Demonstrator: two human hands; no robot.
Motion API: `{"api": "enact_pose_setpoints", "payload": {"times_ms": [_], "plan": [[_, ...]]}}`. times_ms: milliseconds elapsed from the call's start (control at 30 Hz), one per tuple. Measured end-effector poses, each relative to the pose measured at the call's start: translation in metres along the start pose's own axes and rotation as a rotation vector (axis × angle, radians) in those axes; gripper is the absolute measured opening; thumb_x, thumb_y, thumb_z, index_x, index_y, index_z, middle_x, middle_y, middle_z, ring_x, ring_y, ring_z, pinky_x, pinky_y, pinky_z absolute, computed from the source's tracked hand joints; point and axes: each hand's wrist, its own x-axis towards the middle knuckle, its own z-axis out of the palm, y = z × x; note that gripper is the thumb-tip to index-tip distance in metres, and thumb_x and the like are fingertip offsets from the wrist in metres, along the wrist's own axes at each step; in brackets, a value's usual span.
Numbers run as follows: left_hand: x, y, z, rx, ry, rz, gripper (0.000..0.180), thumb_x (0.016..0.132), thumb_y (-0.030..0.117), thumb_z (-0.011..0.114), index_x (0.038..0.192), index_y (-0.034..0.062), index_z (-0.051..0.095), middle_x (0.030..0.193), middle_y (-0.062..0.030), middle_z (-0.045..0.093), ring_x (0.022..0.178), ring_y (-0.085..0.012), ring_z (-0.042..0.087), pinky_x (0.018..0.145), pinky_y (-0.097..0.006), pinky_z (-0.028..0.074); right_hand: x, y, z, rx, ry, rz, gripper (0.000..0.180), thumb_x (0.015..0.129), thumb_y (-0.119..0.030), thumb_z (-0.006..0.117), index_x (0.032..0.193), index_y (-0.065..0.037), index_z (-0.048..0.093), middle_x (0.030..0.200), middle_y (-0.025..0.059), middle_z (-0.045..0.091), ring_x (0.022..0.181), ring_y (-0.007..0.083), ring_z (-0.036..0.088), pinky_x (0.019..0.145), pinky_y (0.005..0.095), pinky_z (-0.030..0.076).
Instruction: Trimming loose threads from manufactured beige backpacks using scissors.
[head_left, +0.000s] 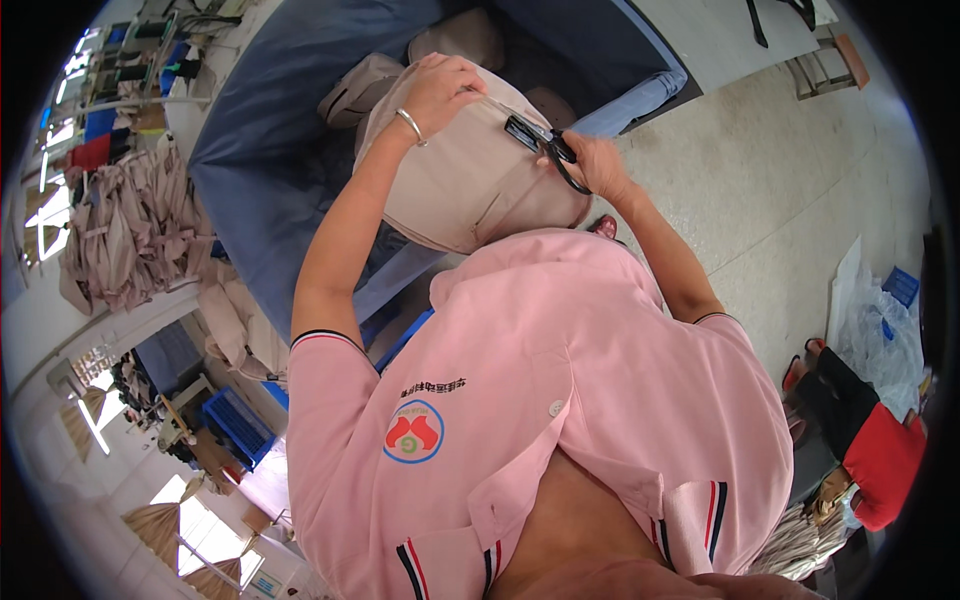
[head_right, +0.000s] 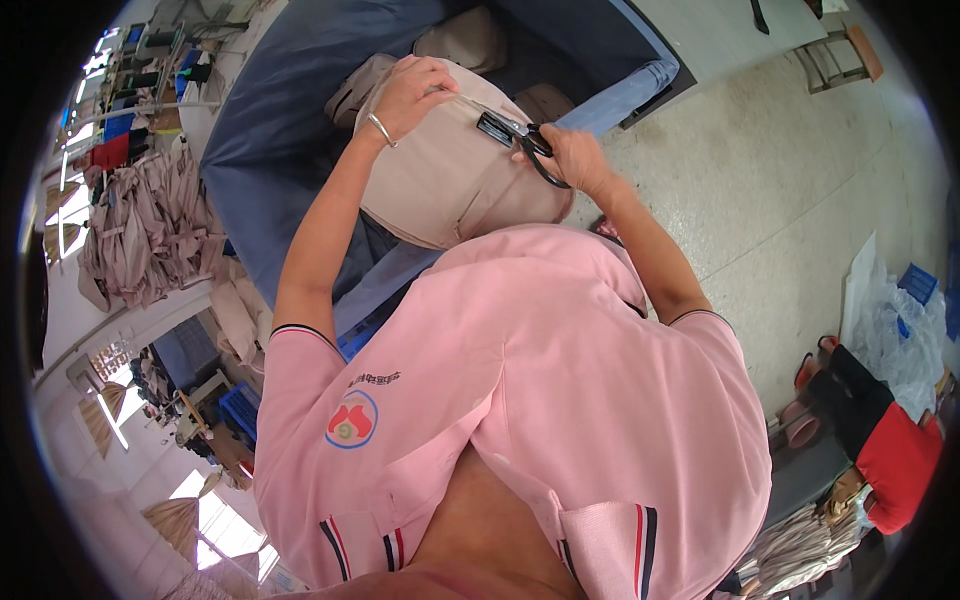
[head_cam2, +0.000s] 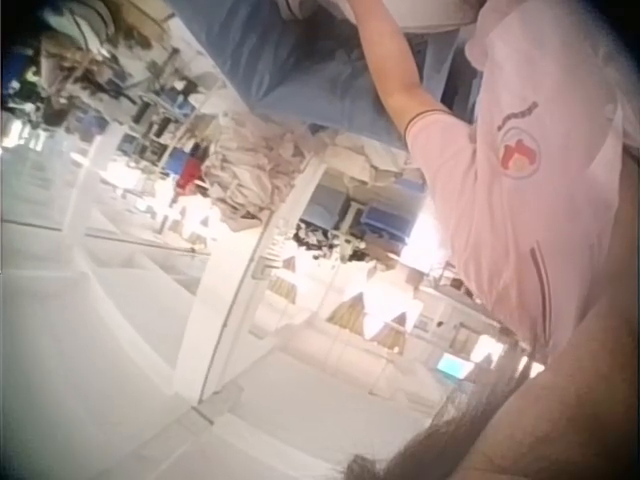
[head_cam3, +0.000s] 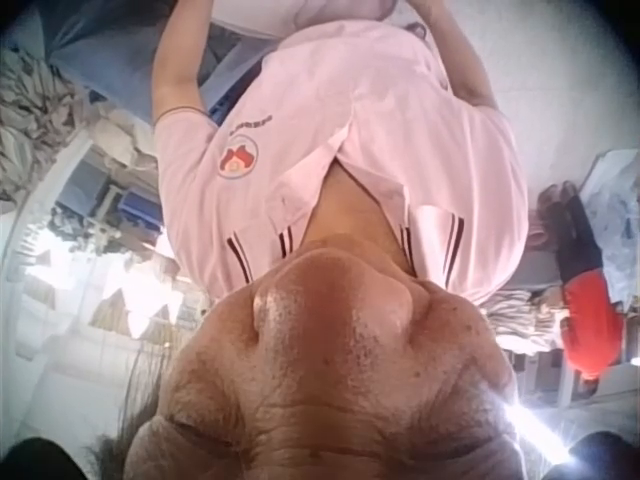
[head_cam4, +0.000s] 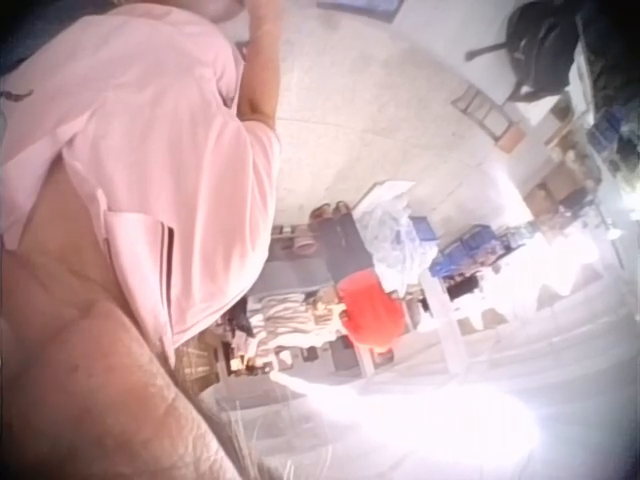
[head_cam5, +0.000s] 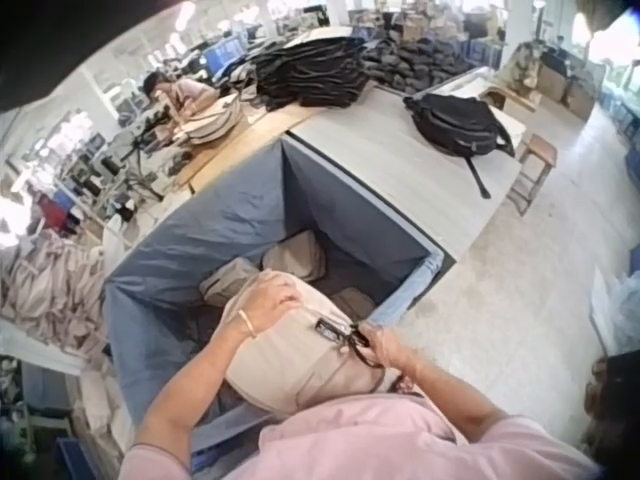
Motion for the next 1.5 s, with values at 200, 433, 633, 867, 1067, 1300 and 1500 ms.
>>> {"api": "enact_pose_setpoints", "payload": {"times_ms": [200, 433, 633, 867, 1067, 1300, 1500], "plan": [[0.002, -0.011, -0.005, -0.055, 0.018, -0.054, 0.012, 0.084, 0.018, 0.065, 0.093, 0.0105, 0.068, 0.104, -0.0045, 0.062, 0.105, -0.0243, 0.055, 0.099, -0.035, 0.039, 0.001, 0.007, 0.008, 0.090, 0.073, 0.006, 0.058, 0.080, -0.057, 0.069, 0.075, -0.001, 0.055, 0.066, 0.0223, 0.056, 0.065, 0.0438, 0.056, 0.056, 0.0472, 0.042], [-0.020, -0.069, -0.013, -0.565, 0.084, -0.631, 0.032, 0.094, 0.028, 0.060, 0.120, 0.0089, 0.065, 0.117, -0.0063, 0.062, 0.109, -0.0180, 0.057, 0.097, -0.029, 0.044, 0.000, 0.013, 0.009, 0.135, 0.004, 0.088, 0.058, 0.079, -0.060, 0.067, 0.077, -0.002, 0.057, 0.067, 0.0218, 0.059, 0.067, 0.0442, 0.058, 0.059, 0.0479, 0.044], [-0.118, -0.150, 0.036, -1.135, 0.207, -1.077, 0.047, 0.099, 0.042, 0.052, 0.123, 0.0043, 0.062, 0.119, -0.0065, 0.065, 0.106, -0.0161, 0.061, 0.091, -0.030, 0.048, -0.004, 0.005, 0.012, 0.258, 0.037, 0.174, 0.060, 0.081, -0.059, 0.066, 0.079, 0.000, 0.055, 0.067, 0.0231, 0.054, 0.064, 0.0407, 0.052, 0.060, 0.0442, 0.042], [-0.161, -0.130, 0.043, -1.246, 0.047, -1.319, 0.051, 0.096, 0.045, 0.055, 0.121, 0.0013, 0.063, 0.110, -0.0070, 0.069, 0.096, -0.0162, 0.065, 0.082, -0.031, 0.051, -0.032, 0.019, 0.035, 0.646, 0.132, 0.467, 0.055, 0.088, -0.055, 0.063, 0.085, 0.000, 0.060, 0.065, -0.0020, 0.046, 0.065, 0.0091, 0.044, 0.057, 0.0300, 0.036], [-0.162, -0.089, -0.004, -1.291, 0.081, -0.973, 0.028, 0.094, 0.028, 0.063, 0.105, 0.0030, 0.070, 0.090, -0.0009, 0.069, 0.073, -0.0096, 0.061, 0.070, -0.026, 0.049, -0.051, 0.029, 0.038, 0.846, 0.179, 0.640, 0.060, 0.092, -0.060, 0.054, 0.084, -0.001, 0.061, 0.071, 0.0003, 0.049, 0.071, 0.0088, 0.045, 0.061, 0.0265, 0.039], [-0.178, 0.075, -0.081, -0.768, 0.287, -0.687, 0.012, 0.083, 0.008, 0.066, 0.089, -0.0028, 0.069, 0.087, -0.0042, 0.064, 0.079, -0.0102, 0.056, 0.073, -0.025, 0.044, -0.070, 0.018, 0.010, 1.013, 0.149, 0.592, 0.056, 0.094, -0.058, 0.049, 0.084, -0.004, 0.058, 0.071, -0.0002, 0.052, 0.064, 0.0090, 0.047, 0.060, 0.0255, 0.040], [-0.242, 0.178, -0.075, -0.584, 0.624, -0.685, 0.014, 0.083, 0.008, 0.067, 0.087, -0.0045, 0.067, 0.085, -0.0072, 0.062, 0.081, -0.0158, 0.056, 0.075, -0.026, 0.043, -0.064, 0.042, 0.004, 1.115, -0.003, 0.626, 0.052, 0.094, -0.056, 0.052, 0.088, -0.004, 0.053, 0.067, -0.0007, 0.046, 0.057, 0.0103, 0.047, 0.054, 0.0280, 0.046]]}}
